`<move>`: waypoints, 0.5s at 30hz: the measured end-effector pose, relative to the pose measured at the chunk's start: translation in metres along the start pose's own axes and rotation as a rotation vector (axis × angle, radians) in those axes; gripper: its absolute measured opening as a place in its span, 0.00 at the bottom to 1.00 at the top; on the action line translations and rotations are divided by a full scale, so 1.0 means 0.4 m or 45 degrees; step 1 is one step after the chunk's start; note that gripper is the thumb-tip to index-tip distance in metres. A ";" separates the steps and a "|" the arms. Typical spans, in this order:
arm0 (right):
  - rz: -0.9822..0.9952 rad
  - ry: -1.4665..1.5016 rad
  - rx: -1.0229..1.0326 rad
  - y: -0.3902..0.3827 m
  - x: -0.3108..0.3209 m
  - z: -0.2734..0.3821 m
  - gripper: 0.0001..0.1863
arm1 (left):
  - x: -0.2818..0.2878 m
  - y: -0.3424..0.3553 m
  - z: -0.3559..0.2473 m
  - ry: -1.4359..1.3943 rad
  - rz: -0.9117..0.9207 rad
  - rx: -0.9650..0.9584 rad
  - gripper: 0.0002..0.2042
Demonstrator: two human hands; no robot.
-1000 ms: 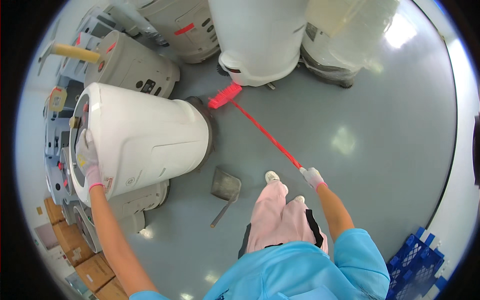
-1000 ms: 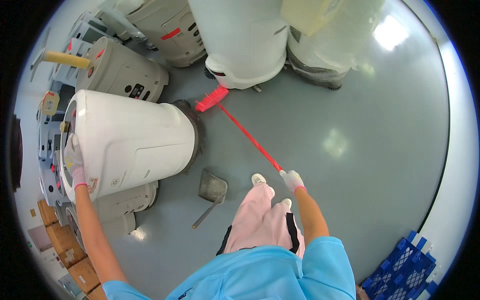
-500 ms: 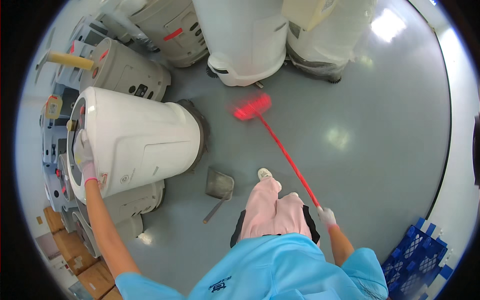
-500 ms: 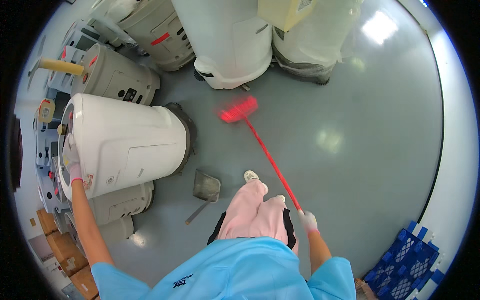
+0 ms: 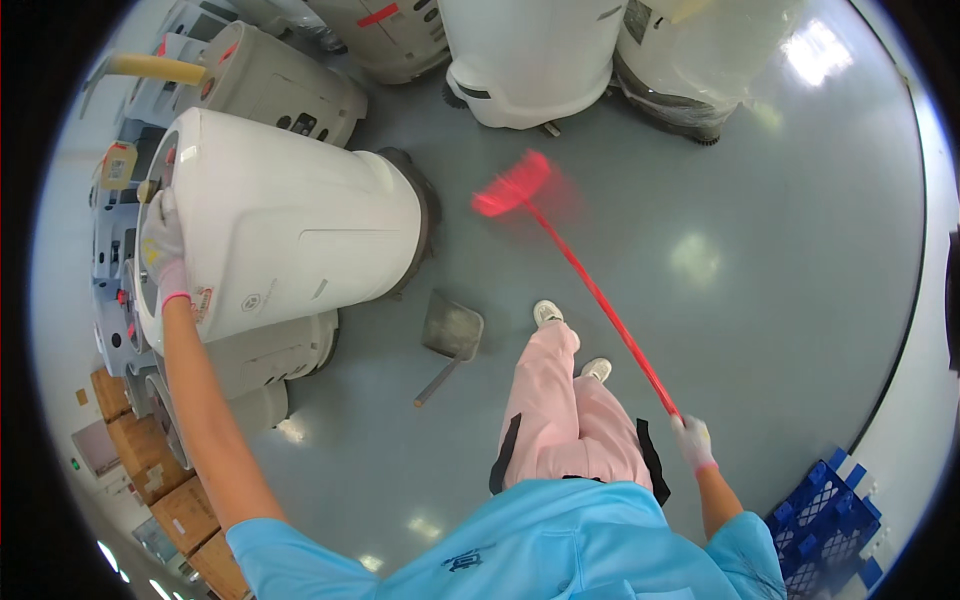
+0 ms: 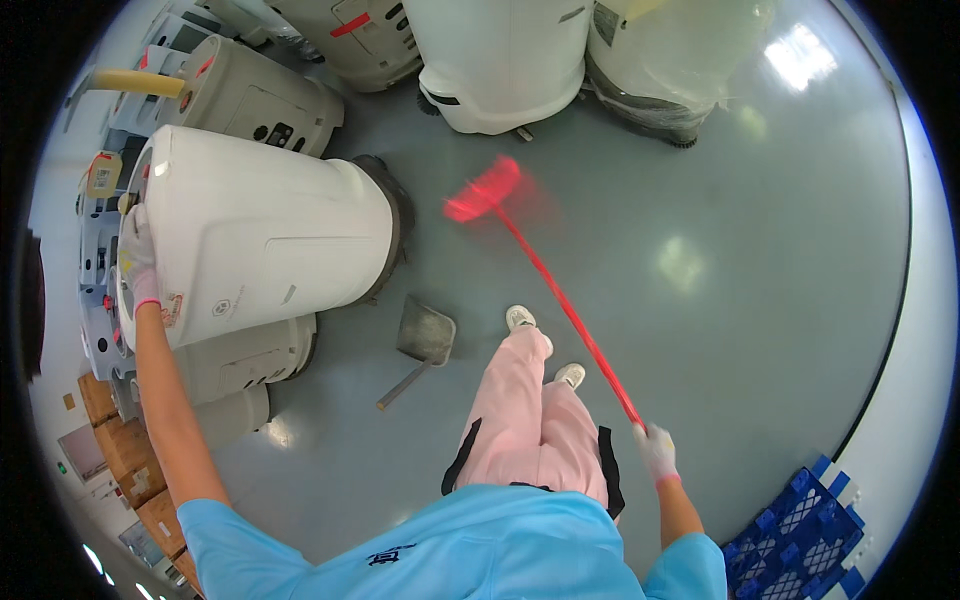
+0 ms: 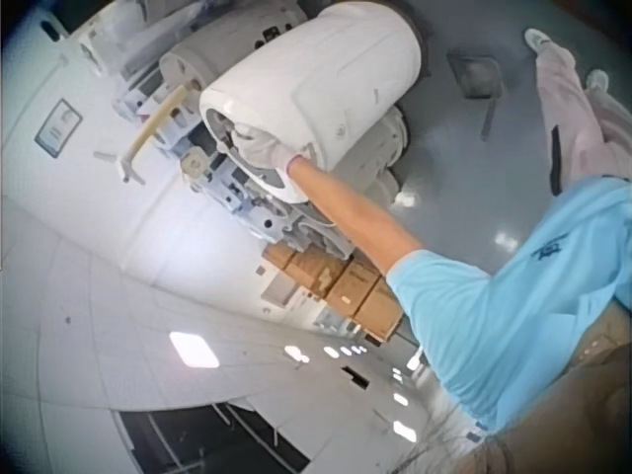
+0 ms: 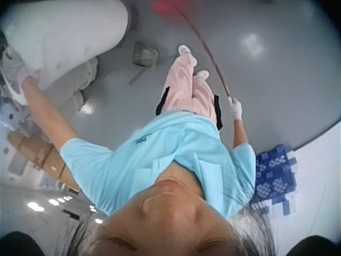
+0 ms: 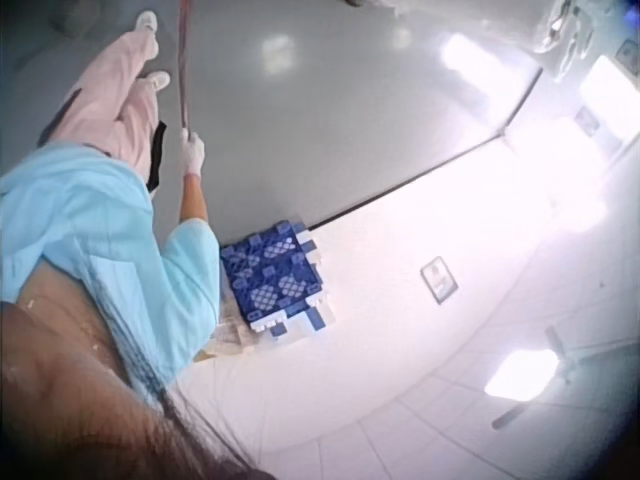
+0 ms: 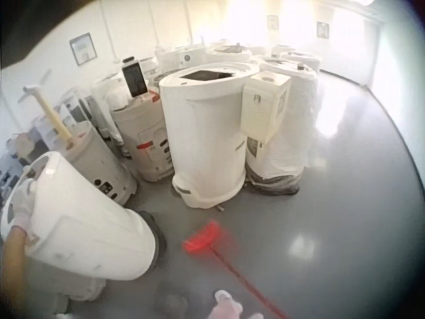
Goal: The person sweeps the floor using a broom and dustpan while walking between wrapped machinery and equipment in the room.
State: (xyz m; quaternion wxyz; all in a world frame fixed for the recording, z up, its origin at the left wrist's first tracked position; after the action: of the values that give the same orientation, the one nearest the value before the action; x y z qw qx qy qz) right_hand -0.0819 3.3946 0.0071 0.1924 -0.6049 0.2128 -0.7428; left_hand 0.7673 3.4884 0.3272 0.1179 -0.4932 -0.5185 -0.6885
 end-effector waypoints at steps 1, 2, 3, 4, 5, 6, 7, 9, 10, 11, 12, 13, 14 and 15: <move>0.003 -0.069 0.021 0.042 -0.024 0.034 0.25 | -0.005 0.000 -0.011 -0.017 -0.016 -0.016 0.26; 0.019 -0.062 0.104 0.073 -0.039 0.123 0.25 | 0.031 0.014 0.003 0.012 -0.023 -0.024 0.26; 0.017 -0.088 0.109 0.110 -0.042 0.149 0.26 | -0.012 0.002 0.000 0.020 -0.041 -0.016 0.26; 0.052 -0.082 0.157 0.140 -0.070 0.197 0.26 | 0.020 0.019 0.017 0.087 -0.085 -0.022 0.26; 0.064 -0.081 0.151 0.167 -0.077 0.231 0.26 | 0.022 0.022 0.037 0.149 -0.069 0.004 0.26; 0.068 -0.086 0.135 0.184 -0.075 0.242 0.25 | 0.021 0.014 0.026 0.135 -0.060 0.002 0.26; 0.061 -0.092 0.119 0.187 -0.063 0.230 0.25 | 0.021 0.004 0.023 0.157 -0.029 0.060 0.27; 0.104 -0.119 0.009 0.184 -0.038 0.190 0.24 | 0.005 -0.008 0.023 0.111 -0.095 0.076 0.27; 0.057 -0.125 0.026 0.179 -0.043 0.115 0.24 | -0.025 -0.014 0.027 0.086 -0.084 0.080 0.27; 0.032 -0.116 0.074 0.153 -0.064 0.040 0.24 | 0.002 -0.002 0.037 0.131 -0.059 0.099 0.27; 0.026 -0.103 0.025 0.109 -0.069 -0.039 0.24 | 0.007 0.000 0.041 0.162 -0.026 0.124 0.27; 0.018 -0.092 -0.026 0.052 -0.071 -0.122 0.25 | 0.006 0.005 0.047 0.159 0.002 0.135 0.28; -0.020 -0.083 -0.061 -0.013 -0.070 -0.211 0.25 | 0.004 0.008 0.046 0.145 0.005 0.140 0.28; -0.014 -0.058 -0.126 -0.087 -0.050 -0.256 0.25 | 0.010 0.010 0.049 0.135 0.003 0.137 0.28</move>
State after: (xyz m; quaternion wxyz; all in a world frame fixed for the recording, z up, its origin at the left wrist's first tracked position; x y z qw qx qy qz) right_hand -0.1793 3.4429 -0.0082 0.1630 -0.6316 0.2413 -0.7185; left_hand 0.7790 3.5044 0.3321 0.1724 -0.4497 -0.5472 -0.6846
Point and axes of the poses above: each hand's wrist, its own y-axis towards the middle knuckle, its own x-axis out of the back of the hand, z = x × y, the point moved 7 cm from there along y, towards the middle knuckle, and after that the axes turned 12 degrees about -z, right-handed, at the moved point
